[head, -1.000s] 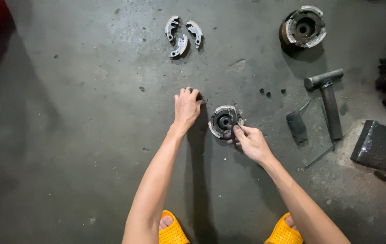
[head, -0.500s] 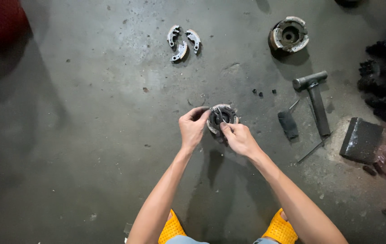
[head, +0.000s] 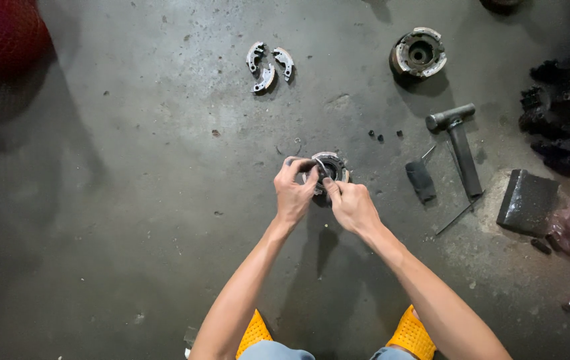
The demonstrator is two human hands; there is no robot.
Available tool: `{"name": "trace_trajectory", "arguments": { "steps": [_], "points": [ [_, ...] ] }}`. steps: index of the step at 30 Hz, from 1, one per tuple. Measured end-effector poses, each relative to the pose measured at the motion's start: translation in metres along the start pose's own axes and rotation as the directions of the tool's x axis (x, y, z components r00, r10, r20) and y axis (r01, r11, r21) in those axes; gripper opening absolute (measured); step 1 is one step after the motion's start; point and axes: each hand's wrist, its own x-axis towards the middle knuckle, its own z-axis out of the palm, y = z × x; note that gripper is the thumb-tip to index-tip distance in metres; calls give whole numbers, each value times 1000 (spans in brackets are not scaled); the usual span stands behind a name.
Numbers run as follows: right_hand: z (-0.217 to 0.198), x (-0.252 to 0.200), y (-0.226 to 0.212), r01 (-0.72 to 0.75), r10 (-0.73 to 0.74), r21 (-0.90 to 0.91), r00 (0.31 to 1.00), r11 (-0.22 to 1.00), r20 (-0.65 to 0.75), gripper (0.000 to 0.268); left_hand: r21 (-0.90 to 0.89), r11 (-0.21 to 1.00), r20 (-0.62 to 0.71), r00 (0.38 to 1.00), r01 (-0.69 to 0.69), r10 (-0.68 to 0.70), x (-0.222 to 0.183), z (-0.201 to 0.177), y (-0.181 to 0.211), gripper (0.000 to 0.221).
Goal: The person kneels on the workshop floor and wipes greasy motorcycle clutch and brake components with a purple cloth. They then fit parts into a clutch hub, use pliers to work on the assembly, tap components with a hammer, and press brake shoe parts into place by hand.
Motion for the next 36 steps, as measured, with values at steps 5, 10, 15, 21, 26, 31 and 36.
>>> {"name": "trace_trajectory", "arguments": {
  "steps": [5, 10, 15, 21, 26, 31, 36],
  "points": [
    [11, 1, 13, 45, -40, 55, 996, 997, -86, 60, 6, 1000, -1, 1000, 1, -1, -5, 4, -2, 14],
    [19, 5, 22, 78, -68, 89, 991, 993, -113, 60, 4, 1000, -20, 1000, 23, -23, -4, 5, -6, 15],
    [18, 21, 65, 119, -112, 49, 985, 992, -133, 59, 446, 894, 196, 979, -36, -58, 7, -14, -80, 15],
    [1, 29, 98, -61, 81, 92, 969, 994, -233, 57, 861, 472, 333, 913, -192, -235, 1, -20, -124, 36],
    [-15, 28, 78, -130, 178, 192, 950, 973, -258, 57, 821, 545, 426, 819, -170, -385, 20, 44, -5, 109],
    [-22, 19, 85, -195, 245, 240, 949, 951, -200, 56, 652, 548, 756, 512, -525, -408, 22, 46, -48, 109],
    [-20, 0, 87, 202, -13, 425, 914, 882, -407, 36, 570, 547, 808, 539, -613, -238, 25, -1, -16, 121]
  ]
}}
